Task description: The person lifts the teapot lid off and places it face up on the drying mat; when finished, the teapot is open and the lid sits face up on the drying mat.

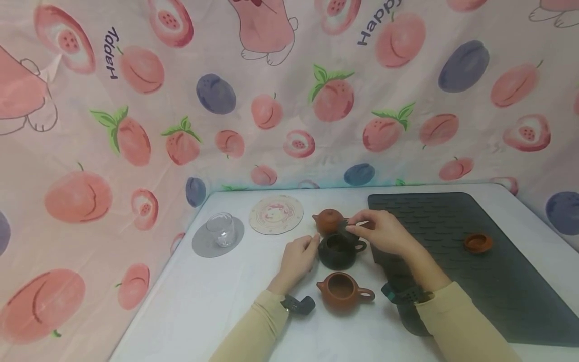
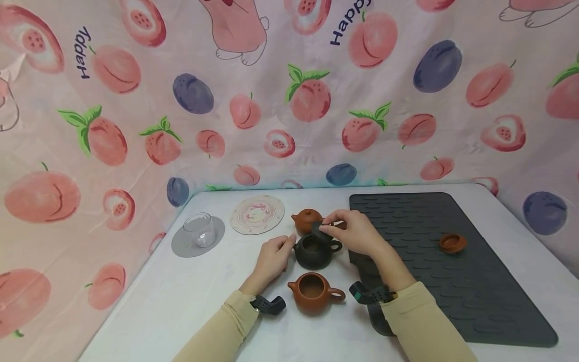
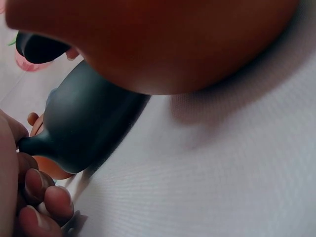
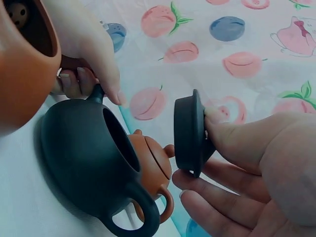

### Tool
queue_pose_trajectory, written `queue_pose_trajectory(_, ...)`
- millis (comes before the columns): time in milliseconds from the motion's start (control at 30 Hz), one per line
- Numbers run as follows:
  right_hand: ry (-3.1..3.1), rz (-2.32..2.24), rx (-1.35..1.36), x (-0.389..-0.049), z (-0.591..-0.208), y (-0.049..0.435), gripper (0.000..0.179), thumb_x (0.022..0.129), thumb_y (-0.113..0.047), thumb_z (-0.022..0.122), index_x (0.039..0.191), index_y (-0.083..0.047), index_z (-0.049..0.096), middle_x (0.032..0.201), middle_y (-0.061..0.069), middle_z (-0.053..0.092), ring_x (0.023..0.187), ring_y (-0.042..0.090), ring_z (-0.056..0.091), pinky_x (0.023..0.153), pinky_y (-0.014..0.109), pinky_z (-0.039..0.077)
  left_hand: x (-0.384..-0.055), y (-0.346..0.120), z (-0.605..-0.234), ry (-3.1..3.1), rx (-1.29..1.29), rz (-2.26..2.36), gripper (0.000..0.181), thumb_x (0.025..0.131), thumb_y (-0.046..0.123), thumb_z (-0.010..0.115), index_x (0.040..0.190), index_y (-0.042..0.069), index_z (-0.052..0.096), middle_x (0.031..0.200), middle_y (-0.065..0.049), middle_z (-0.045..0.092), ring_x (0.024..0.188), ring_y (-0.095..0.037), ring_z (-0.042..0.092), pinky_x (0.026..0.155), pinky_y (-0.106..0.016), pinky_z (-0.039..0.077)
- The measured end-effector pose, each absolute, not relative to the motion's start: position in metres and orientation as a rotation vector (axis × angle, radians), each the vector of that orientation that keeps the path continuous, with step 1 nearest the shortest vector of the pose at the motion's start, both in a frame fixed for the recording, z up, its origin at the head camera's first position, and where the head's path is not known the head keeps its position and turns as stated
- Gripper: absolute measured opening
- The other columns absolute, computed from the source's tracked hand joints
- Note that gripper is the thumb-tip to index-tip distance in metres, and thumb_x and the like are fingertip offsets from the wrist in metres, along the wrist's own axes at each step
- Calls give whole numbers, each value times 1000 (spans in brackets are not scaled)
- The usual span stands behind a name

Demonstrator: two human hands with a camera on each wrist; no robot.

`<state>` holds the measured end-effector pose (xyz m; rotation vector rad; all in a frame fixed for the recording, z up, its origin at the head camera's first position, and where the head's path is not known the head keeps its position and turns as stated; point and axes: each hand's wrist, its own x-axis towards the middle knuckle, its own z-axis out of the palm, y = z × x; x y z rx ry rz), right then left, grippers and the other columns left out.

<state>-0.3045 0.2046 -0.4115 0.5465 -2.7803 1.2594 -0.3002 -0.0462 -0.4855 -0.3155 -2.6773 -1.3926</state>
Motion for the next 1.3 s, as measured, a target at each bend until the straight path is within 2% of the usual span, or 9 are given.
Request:
queue_pose_trajectory(333, -2707, 1520, 479, -309, -414, 212, 32, 97, -40, 72, 112, -13, 71, 116, 8, 70, 110, 30, 69, 94, 57, 51, -300, -45, -485, -2680, -307, -1393, 53, 107, 52, 45, 68, 17, 53, 53, 4, 53, 50, -15, 52, 49, -29, 36)
queue_pose_trajectory(500, -2686, 1700, 405, -311, -413, 216, 40, 96, -45, 72, 117, -11, 68, 111, 10, 70, 102, 29, 67, 96, 55, 50, -299, -45, -484, -2682, -306, -1391, 53, 107, 52, 45, 68, 17, 52, 53, 4, 53, 49, -15, 52, 49, -29, 36)
queue_pose_trajectory(700, -2551, 2089, 441, -312, -409, 219, 43, 101, -32, 68, 125, 2, 59, 127, 19, 60, 113, 27, 64, 96, 39, 53, -300, -45, -484, -2680, -309, -1389, 53, 107, 52, 45, 67, 17, 52, 52, 4, 53, 49, -15, 52, 48, -29, 36)
queue_pose_trajectory(833, -2445, 2288, 471, -311, -406, 220, 46, 103, -27, 66, 131, 7, 54, 136, 23, 52, 118, 25, 61, 98, 37, 52, -300, -45, -484, -2680, -309, -1385, 53, 107, 52, 45, 68, 17, 51, 52, 5, 53, 49, -15, 52, 48, -29, 35)
queue_pose_trajectory(1033, -2394, 2383, 490, -310, -406, 222, 53, 106, -26, 59, 151, -1, 44, 149, 20, 49, 124, 23, 62, 102, 38, 49, -300, -46, -486, -2682, -312, -1385, 54, 106, 53, 44, 68, 17, 51, 52, 4, 53, 49, -15, 51, 48, -29, 36)
queue_pose_trajectory(1167, -2263, 2574, 434, -312, -407, 224, 54, 107, -24, 58, 155, -7, 41, 141, 9, 57, 121, 25, 64, 97, 33, 51, -300, -46, -486, -2683, -313, -1381, 53, 106, 53, 45, 68, 17, 52, 52, 5, 53, 49, -15, 51, 48, -29, 36)
queue_pose_trajectory(1300, -2090, 2772, 429, -313, -406, 226, 49, 108, -21, 55, 156, -15, 43, 129, 2, 65, 110, 24, 68, 90, 31, 52, -300, -45, -485, -2683, -306, -1373, 53, 106, 53, 45, 68, 17, 52, 52, 5, 53, 49, -15, 51, 49, -29, 36)
